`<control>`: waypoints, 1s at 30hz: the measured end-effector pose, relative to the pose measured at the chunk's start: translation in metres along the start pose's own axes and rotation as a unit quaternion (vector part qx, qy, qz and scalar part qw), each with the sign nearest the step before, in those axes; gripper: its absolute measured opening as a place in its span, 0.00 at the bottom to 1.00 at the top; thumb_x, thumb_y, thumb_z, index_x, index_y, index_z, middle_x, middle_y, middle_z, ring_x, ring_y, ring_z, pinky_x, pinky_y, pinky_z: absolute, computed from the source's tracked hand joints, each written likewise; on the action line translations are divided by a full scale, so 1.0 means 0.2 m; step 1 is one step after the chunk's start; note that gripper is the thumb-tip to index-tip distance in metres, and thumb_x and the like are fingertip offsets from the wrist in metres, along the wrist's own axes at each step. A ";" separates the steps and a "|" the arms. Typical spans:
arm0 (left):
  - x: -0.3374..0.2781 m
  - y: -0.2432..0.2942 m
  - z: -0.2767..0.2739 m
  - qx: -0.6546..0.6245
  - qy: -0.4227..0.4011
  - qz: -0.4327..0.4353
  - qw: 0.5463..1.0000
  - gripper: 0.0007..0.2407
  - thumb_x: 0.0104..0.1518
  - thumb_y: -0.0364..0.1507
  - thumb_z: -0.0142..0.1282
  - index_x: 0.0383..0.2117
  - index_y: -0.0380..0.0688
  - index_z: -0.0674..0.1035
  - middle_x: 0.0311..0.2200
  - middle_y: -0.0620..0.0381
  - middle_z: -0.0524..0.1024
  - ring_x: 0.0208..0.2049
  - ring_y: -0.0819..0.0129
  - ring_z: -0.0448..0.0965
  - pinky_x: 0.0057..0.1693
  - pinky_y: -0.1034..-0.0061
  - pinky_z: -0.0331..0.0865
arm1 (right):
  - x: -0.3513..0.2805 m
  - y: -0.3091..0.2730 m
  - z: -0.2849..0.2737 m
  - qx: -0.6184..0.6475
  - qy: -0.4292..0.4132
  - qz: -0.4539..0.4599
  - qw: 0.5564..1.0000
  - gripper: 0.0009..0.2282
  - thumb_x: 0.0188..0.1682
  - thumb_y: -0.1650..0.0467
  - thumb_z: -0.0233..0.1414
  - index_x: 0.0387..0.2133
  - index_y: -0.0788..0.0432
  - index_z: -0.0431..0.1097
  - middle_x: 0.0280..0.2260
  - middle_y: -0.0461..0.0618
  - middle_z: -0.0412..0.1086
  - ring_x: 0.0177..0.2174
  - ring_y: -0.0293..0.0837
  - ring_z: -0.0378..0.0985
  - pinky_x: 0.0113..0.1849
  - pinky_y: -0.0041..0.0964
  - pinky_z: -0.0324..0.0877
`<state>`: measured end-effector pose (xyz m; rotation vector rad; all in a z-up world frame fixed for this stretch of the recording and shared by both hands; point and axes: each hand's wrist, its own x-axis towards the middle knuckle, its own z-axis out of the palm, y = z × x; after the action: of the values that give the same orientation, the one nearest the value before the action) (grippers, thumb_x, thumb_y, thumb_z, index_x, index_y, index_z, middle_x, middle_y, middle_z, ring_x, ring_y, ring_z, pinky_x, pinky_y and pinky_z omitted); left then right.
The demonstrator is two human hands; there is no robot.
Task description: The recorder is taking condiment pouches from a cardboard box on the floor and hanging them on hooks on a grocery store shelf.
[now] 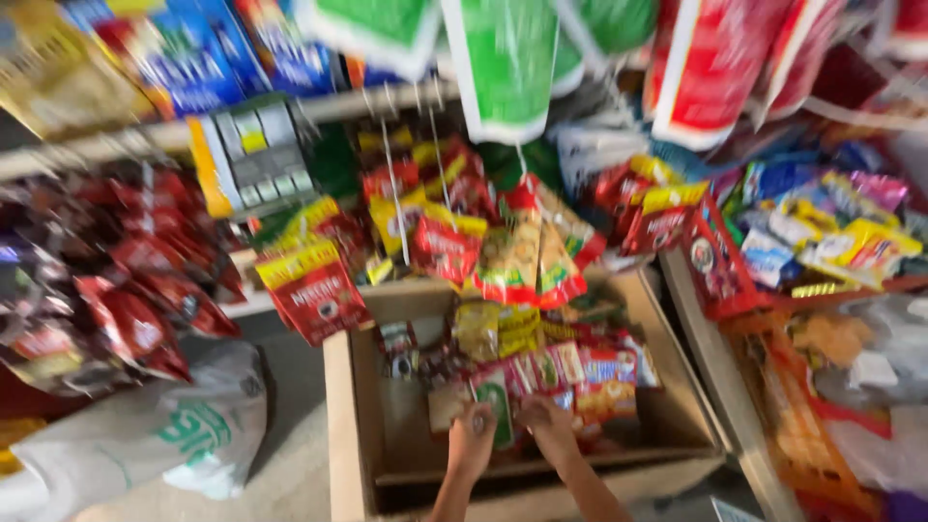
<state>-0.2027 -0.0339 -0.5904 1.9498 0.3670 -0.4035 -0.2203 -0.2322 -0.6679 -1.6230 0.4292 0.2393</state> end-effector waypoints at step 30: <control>-0.39 2.78 -1.13 -0.283 0.161 0.408 0.853 0.21 0.52 0.22 0.61 0.54 0.32 0.73 0.47 0.45 0.80 0.45 0.67 0.84 0.47 0.76 0.78 | -0.27 -3.51 0.07 0.013 0.077 -0.453 0.888 0.19 0.46 0.71 0.57 0.53 0.58 0.68 0.34 0.46 0.75 0.26 0.33 0.77 0.25 0.31 0.72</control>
<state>-0.0075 -0.0494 -0.0168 1.4037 -0.1518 0.5434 0.0216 -0.1748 -0.0093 -1.6548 -0.2385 -0.6022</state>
